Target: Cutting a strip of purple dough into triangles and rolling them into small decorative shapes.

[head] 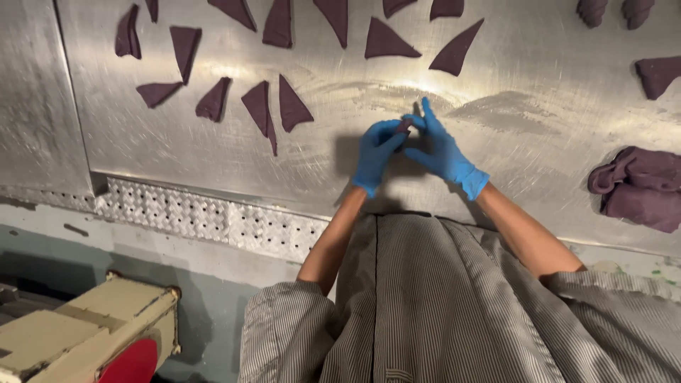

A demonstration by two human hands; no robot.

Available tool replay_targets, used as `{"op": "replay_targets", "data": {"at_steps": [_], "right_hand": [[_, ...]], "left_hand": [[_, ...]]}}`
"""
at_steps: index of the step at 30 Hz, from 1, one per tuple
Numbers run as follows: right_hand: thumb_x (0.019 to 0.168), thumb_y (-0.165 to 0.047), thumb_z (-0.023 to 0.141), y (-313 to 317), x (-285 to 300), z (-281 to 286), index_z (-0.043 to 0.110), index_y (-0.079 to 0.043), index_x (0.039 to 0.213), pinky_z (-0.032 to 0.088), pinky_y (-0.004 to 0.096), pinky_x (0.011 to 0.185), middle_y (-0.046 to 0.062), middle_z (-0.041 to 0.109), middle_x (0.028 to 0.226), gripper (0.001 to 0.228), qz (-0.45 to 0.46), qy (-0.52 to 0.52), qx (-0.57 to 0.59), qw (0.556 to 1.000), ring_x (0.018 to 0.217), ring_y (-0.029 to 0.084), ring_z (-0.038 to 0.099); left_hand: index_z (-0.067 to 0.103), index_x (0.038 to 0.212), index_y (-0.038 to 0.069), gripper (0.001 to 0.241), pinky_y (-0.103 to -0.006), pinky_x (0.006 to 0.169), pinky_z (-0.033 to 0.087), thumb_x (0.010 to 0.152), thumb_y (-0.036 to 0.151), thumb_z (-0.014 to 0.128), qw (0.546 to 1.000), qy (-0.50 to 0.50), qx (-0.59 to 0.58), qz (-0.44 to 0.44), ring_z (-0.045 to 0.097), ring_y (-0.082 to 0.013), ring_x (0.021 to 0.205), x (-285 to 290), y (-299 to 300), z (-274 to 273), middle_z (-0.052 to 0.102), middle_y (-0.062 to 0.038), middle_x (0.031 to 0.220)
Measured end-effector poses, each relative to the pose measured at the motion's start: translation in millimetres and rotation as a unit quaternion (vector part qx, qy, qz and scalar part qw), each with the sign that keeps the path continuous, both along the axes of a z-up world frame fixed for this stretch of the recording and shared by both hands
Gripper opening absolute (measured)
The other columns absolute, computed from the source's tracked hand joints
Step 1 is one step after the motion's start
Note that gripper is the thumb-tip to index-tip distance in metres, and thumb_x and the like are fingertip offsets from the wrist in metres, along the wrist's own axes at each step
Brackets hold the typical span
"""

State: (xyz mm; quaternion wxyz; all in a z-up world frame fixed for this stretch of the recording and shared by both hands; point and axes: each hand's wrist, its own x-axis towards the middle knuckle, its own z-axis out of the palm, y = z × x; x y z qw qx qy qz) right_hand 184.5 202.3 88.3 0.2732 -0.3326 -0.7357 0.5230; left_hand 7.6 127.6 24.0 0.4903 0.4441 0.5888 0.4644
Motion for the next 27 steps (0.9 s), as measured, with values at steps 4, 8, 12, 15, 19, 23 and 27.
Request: {"op": "replay_targets", "data": {"at_steps": [4, 8, 12, 15, 19, 23, 27], "right_hand": [[0.093, -0.009, 0.072, 12, -6, 30, 0.024, -0.008, 0.163, 0.045, 0.035, 0.110, 0.004, 0.060, 0.119, 0.085, 0.045, -0.003, -0.073, 0.996, 0.116, 0.018, 0.057], [0.094, -0.010, 0.071, 16, -3, 99, 0.047, -0.013, 0.159, 0.046, 0.032, 0.098, 0.001, 0.057, 0.096, 0.070, 0.044, -0.071, -0.147, 0.986, 0.095, 0.014, 0.054], [0.094, -0.012, 0.071, 11, 7, 144, 0.050, -0.014, 0.156, 0.047, 0.031, 0.094, -0.002, 0.057, 0.092, 0.066, 0.031, -0.069, -0.162, 0.984, 0.091, 0.011, 0.053], [0.093, -0.013, 0.072, 6, 13, 164, 0.050, -0.013, 0.154, 0.050, 0.029, 0.095, -0.003, 0.057, 0.090, 0.065, 0.031, -0.067, -0.145, 0.987, 0.090, 0.008, 0.057], [0.091, -0.017, 0.074, 4, 23, 188, 0.052, -0.013, 0.153, 0.048, 0.029, 0.083, -0.004, 0.053, 0.082, 0.067, 0.019, -0.077, -0.142, 0.987, 0.079, 0.008, 0.052], [0.090, -0.019, 0.075, 5, 39, 193, 0.056, -0.010, 0.153, 0.045, 0.028, 0.079, -0.004, 0.049, 0.078, 0.066, 0.007, -0.046, -0.143, 0.989, 0.074, 0.007, 0.046], [0.090, -0.019, 0.075, -1, 37, 205, 0.057, -0.008, 0.150, 0.045, 0.027, 0.079, -0.006, 0.050, 0.078, 0.064, 0.004, -0.013, -0.150, 0.989, 0.075, 0.006, 0.047]], "left_hand": [[0.067, 0.129, -0.004, 0.031, -0.0303, 0.085, 0.052, 0.103, 0.013, 0.068, 0.930, -0.352, -0.045, 0.091, 0.063, -0.0144, 0.095, 1, -7, 25, 0.068, -0.008, 0.110], [0.060, 0.133, -0.001, 0.026, -0.0348, 0.095, 0.055, 0.114, 0.017, 0.060, 0.836, -0.544, -0.018, 0.076, 0.064, -0.0169, 0.106, 13, -29, 58, 0.066, -0.008, 0.120], [0.057, 0.133, 0.002, 0.034, -0.0375, 0.093, 0.056, 0.106, 0.022, 0.057, 0.810, -0.576, -0.067, 0.087, 0.066, -0.0192, 0.109, 27, -27, 139, 0.067, -0.010, 0.122], [0.059, 0.140, -0.001, 0.038, -0.0321, 0.096, 0.052, 0.108, 0.020, 0.056, 0.805, -0.590, -0.037, 0.041, 0.064, -0.0162, 0.110, 33, -28, 161, 0.068, -0.012, 0.129], [0.057, 0.144, -0.003, 0.037, -0.0333, 0.102, 0.052, 0.110, 0.012, 0.057, 0.874, -0.486, -0.020, 0.017, 0.063, -0.0159, 0.113, 39, -28, 163, 0.066, -0.010, 0.128], [0.058, 0.141, -0.006, 0.035, -0.0327, 0.101, 0.053, 0.110, 0.011, 0.055, 0.886, -0.463, 0.002, 0.002, 0.065, -0.0173, 0.114, 41, -24, 179, 0.068, -0.011, 0.128], [0.055, 0.142, 0.000, 0.040, -0.0347, 0.099, 0.054, 0.104, 0.010, 0.056, 0.845, -0.529, -0.078, -0.003, 0.065, -0.0162, 0.111, 46, -29, 185, 0.066, -0.007, 0.125]]}}
